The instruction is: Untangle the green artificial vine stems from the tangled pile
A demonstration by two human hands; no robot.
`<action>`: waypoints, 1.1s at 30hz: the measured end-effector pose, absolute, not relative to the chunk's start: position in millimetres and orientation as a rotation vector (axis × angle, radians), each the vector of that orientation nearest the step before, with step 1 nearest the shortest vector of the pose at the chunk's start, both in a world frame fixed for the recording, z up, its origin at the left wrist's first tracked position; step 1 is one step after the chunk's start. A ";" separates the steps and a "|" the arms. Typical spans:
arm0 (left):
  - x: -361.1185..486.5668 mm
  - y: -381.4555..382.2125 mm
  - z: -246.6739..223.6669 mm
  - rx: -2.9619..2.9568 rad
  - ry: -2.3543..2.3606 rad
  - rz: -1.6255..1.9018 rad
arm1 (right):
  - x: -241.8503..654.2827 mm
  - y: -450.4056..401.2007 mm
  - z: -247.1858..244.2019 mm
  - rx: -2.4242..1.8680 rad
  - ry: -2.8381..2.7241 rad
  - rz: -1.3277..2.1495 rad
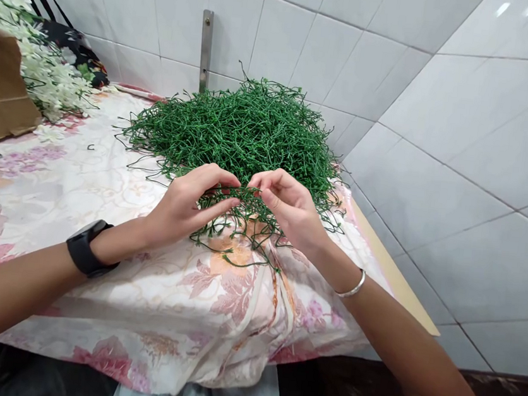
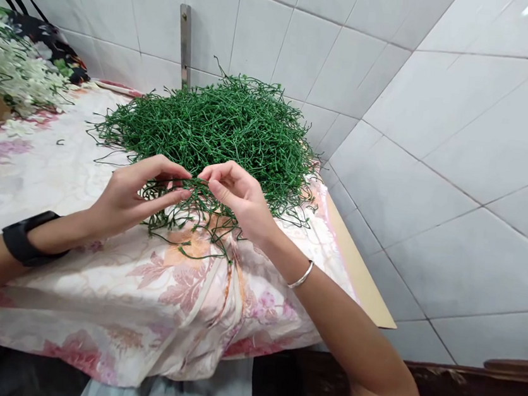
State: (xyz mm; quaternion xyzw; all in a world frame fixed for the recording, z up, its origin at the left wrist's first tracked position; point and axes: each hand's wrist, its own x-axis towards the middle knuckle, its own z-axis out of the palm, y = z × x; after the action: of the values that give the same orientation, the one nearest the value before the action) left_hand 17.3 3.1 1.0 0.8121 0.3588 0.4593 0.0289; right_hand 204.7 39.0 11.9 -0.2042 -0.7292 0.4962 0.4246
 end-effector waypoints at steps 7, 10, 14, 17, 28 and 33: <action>18.6 1.9 0.7 2.423 1.130 1.445 | 205.7 41.9 11.4 -0.487 -1.705 1.359; 19.2 2.4 -0.4 2.384 1.123 1.416 | 206.6 43.7 10.5 -0.530 -1.684 1.365; 19.7 2.8 -0.2 2.368 1.127 1.380 | 207.2 44.9 10.1 -0.557 -1.651 1.338; 19.7 2.7 -0.1 2.345 1.161 1.350 | 206.7 44.8 9.3 -0.543 -1.616 1.332; 18.1 0.3 -0.7 2.368 1.186 1.266 | 201.3 37.1 6.5 -0.565 -1.722 1.328; 18.0 0.6 -0.5 2.407 1.191 1.280 | 202.7 38.6 5.9 -0.583 -1.736 1.334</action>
State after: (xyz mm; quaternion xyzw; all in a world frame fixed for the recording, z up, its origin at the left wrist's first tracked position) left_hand 18.0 0.6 -0.5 0.8063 0.3989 0.4286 0.0832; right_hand 202.7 38.6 5.9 -0.2332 -0.6938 0.5333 0.4241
